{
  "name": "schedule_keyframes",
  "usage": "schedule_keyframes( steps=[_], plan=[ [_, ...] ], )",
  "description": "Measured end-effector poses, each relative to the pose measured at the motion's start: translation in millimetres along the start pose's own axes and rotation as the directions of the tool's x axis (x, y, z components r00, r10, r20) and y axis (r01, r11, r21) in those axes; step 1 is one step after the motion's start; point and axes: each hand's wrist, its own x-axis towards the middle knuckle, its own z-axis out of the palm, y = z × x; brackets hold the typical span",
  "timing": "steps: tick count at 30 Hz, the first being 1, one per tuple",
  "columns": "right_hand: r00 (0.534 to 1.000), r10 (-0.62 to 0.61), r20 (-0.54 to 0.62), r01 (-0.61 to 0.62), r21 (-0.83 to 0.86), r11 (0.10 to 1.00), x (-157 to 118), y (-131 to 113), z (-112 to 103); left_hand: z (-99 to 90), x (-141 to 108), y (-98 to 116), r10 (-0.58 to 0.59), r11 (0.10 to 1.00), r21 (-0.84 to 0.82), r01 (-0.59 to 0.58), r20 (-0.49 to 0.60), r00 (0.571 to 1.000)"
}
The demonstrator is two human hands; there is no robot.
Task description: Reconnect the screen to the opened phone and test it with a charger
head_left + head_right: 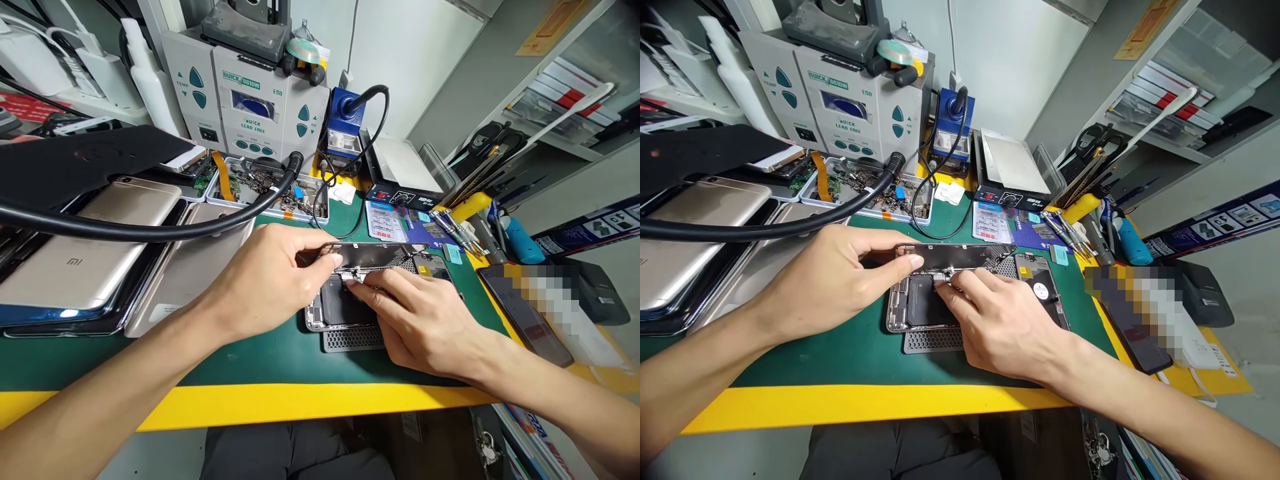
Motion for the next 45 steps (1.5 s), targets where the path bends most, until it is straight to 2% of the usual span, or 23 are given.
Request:
schedule_keyframes(
  steps=[11, 17, 30, 37, 45],
  plan=[
    [0.999, 0.009, 0.05, -0.008, -0.017, 1.0, -2.1, 5.8, -3.9, -0.4, -0.3, 0.3, 0.002, 1.0, -0.008, -0.002, 0.003, 1.0],
    [0.999, 0.032, 0.022, -0.032, 0.006, 0.999, -5.0, 4.5, -5.5, -0.2, 0.9, -1.1, 0.039, 0.999, 0.009, -0.039, -0.005, 0.999],
    [1.0, -0.012, 0.021, 0.012, -0.015, 1.0, 1.1, -0.7, -4.8, 0.7, 0.5, -1.1, 0.038, 0.999, 0.038, -0.037, -0.019, 0.999],
    [0.991, -0.111, 0.071, 0.122, -0.168, 0.978, 5.9, -0.8, -9.4, 0.6, 0.4, -1.3, 0.054, 0.998, 0.015, -0.054, -0.019, 0.998],
    [0.975, -0.196, 0.104, 0.21, -0.14, 0.968, 12.2, 2.9, -13.0, 0.0, 0.3, 1.2, 0.1, 0.995, 0.022, -0.1, -0.028, 0.995]
  ],
)
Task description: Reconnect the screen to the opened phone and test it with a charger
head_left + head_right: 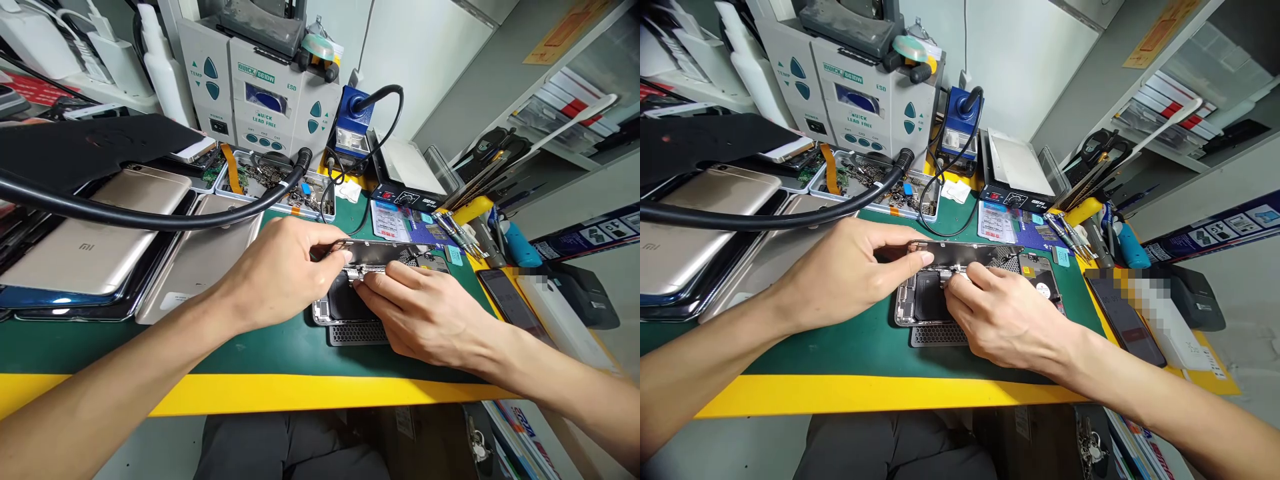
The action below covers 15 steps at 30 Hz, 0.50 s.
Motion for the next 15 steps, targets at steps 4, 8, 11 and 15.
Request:
schedule_keyframes(
  steps=[4, 8, 11, 15],
  plan=[
    [0.998, -0.057, 0.006, 0.057, 0.039, 0.998, 5.8, 4.2, 2.1, 0.0, -0.3, -0.1, -0.007, 1.0, -0.009, 0.007, 0.005, 1.0],
    [0.994, -0.109, 0.012, 0.109, 0.056, 0.992, 10.0, 7.8, 5.5, 0.3, 0.0, -1.8, -0.011, 1.0, -0.017, 0.011, 0.012, 1.0],
    [0.996, -0.092, -0.017, 0.093, 0.069, 0.993, 7.2, 7.7, 6.9, 0.5, -0.1, -2.8, -0.033, 0.999, -0.025, 0.034, 0.028, 0.999],
    [0.994, 0.014, -0.107, -0.002, 0.103, 0.995, -3.5, 3.9, 7.3, 0.1, -0.8, -2.6, -0.064, 0.997, -0.049, 0.067, 0.05, 0.997]
  ],
)
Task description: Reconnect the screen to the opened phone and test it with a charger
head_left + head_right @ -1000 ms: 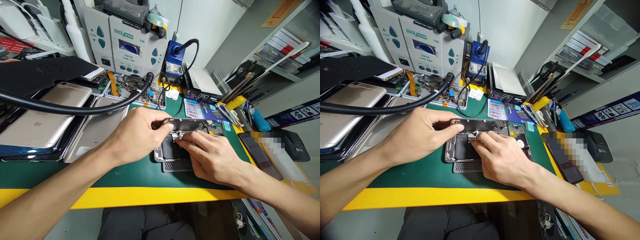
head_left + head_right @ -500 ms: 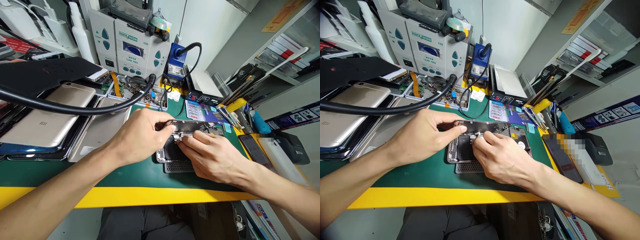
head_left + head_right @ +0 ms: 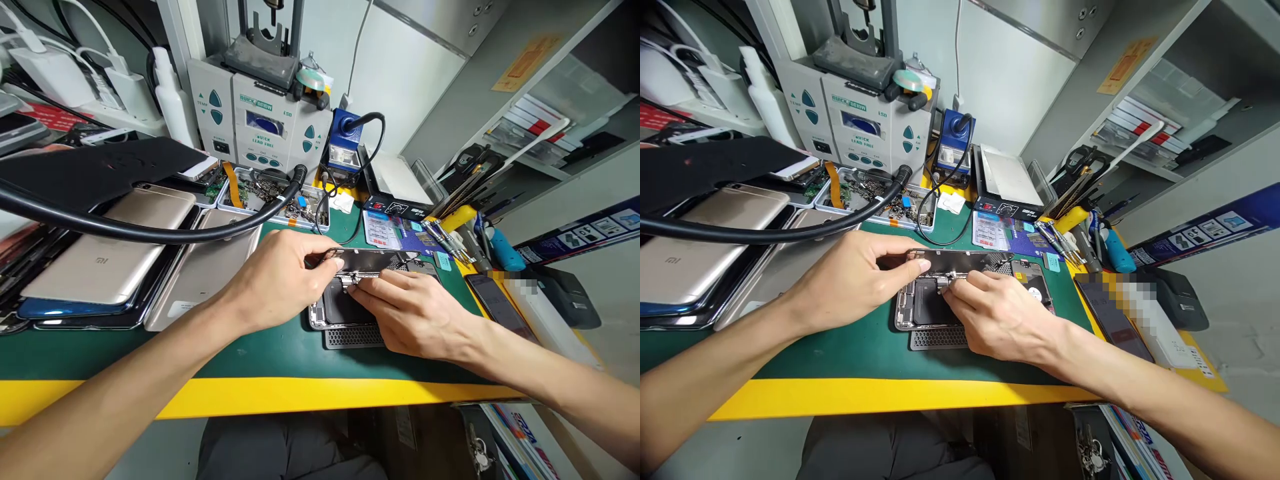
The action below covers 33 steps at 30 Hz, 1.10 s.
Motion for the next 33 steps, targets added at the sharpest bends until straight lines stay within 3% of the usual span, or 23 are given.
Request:
schedule_keyframes(
  steps=[15, 22, 24, 26, 28, 30, 33],
  plan=[
    [0.997, 0.043, 0.071, -0.043, 0.002, 0.999, 0.0, -3.6, -3.0, -1.2, -1.3, 0.4, -0.002, 1.0, 0.001, 0.002, 0.001, 1.0],
    [0.994, 0.102, 0.047, -0.102, 0.006, 0.995, -5.1, -7.7, -5.5, -1.5, -1.0, -1.1, 0.034, 0.999, -0.001, -0.034, 0.007, 0.999],
    [0.984, 0.177, -0.031, -0.174, 0.091, 0.981, -15.1, -10.4, -16.4, -1.8, -1.8, -2.0, 0.04, 0.999, -0.003, -0.04, 0.022, 0.999],
    [0.927, 0.33, -0.181, -0.29, 0.214, 0.933, -28.2, -11.7, -29.7, -2.3, -2.7, -2.6, 0.044, 0.999, -0.007, -0.043, 0.037, 0.998],
    [0.814, 0.516, -0.267, -0.447, 0.28, 0.85, -41.3, -9.7, -39.6, -2.8, -3.5, -2.6, 0.055, 0.999, -0.002, -0.055, 0.05, 0.997],
    [0.745, 0.642, -0.181, -0.578, 0.307, 0.756, -51.6, -3.9, -42.0, -3.5, -4.5, -1.9, 0.074, 0.997, 0.021, -0.075, 0.062, 0.995],
    [0.716, 0.68, 0.156, -0.678, 0.39, 0.624, -59.9, 8.4, -33.9, -4.8, -6.9, -0.9, 0.101, 0.992, 0.066, -0.108, 0.095, 0.99]
  ],
)
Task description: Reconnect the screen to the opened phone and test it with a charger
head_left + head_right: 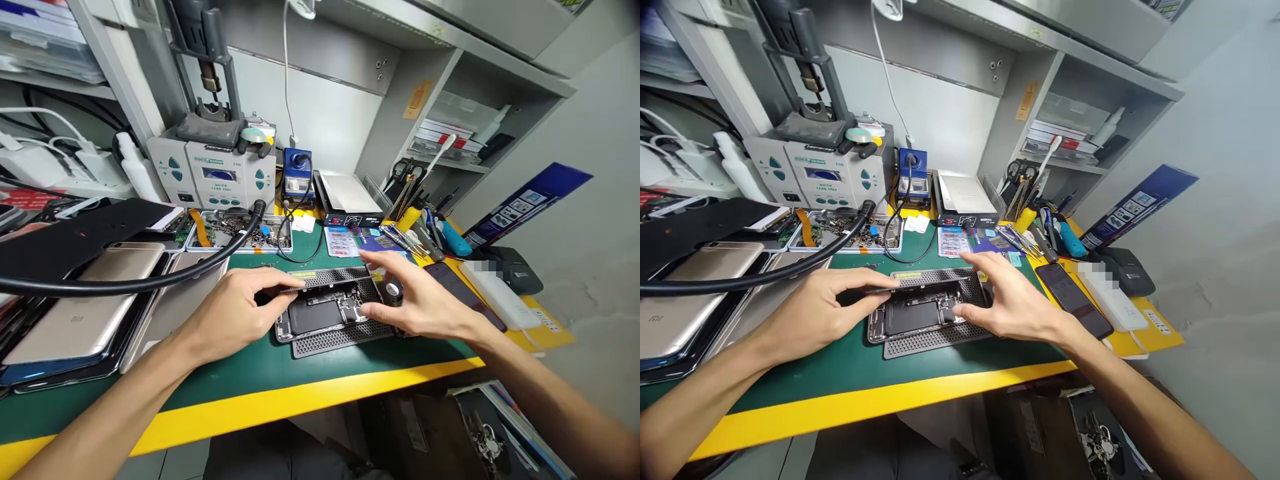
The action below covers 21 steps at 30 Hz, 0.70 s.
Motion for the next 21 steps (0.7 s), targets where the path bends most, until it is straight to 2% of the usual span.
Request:
schedule_keyframes(
  steps=[2, 5, 12, 16, 21],
  plan=[
    [0.989, 0.043, 0.143, -0.052, 0.059, 0.997, 4.0, 8.2, 3.5, -0.7, -2.1, 0.3, 0.03, 0.998, 0.045, -0.032, 0.024, 0.999],
    [0.977, 0.032, 0.212, -0.055, 0.1, 0.993, 6.7, 13.0, 7.3, -1.6, -5.3, 0.1, 0.078, 0.985, 0.148, -0.088, 0.075, 0.994],
    [0.974, -0.093, 0.208, 0.078, 0.078, 0.994, 12.0, 7.5, 14.2, -4.3, -11.3, -3.3, 0.1, 0.946, 0.279, -0.168, 0.242, 0.965],
    [0.971, -0.132, 0.202, 0.122, 0.06, 0.991, 17.6, 3.6, 19.9, -4.8, -14.2, -5.4, 0.075, 0.915, 0.362, -0.179, 0.284, 0.956],
    [0.981, -0.156, 0.116, 0.155, 0.011, 0.988, 16.6, 1.2, 31.8, -2.6, -16.4, -3.0, 0.05, 0.891, 0.418, -0.177, 0.298, 0.953]
  ],
)
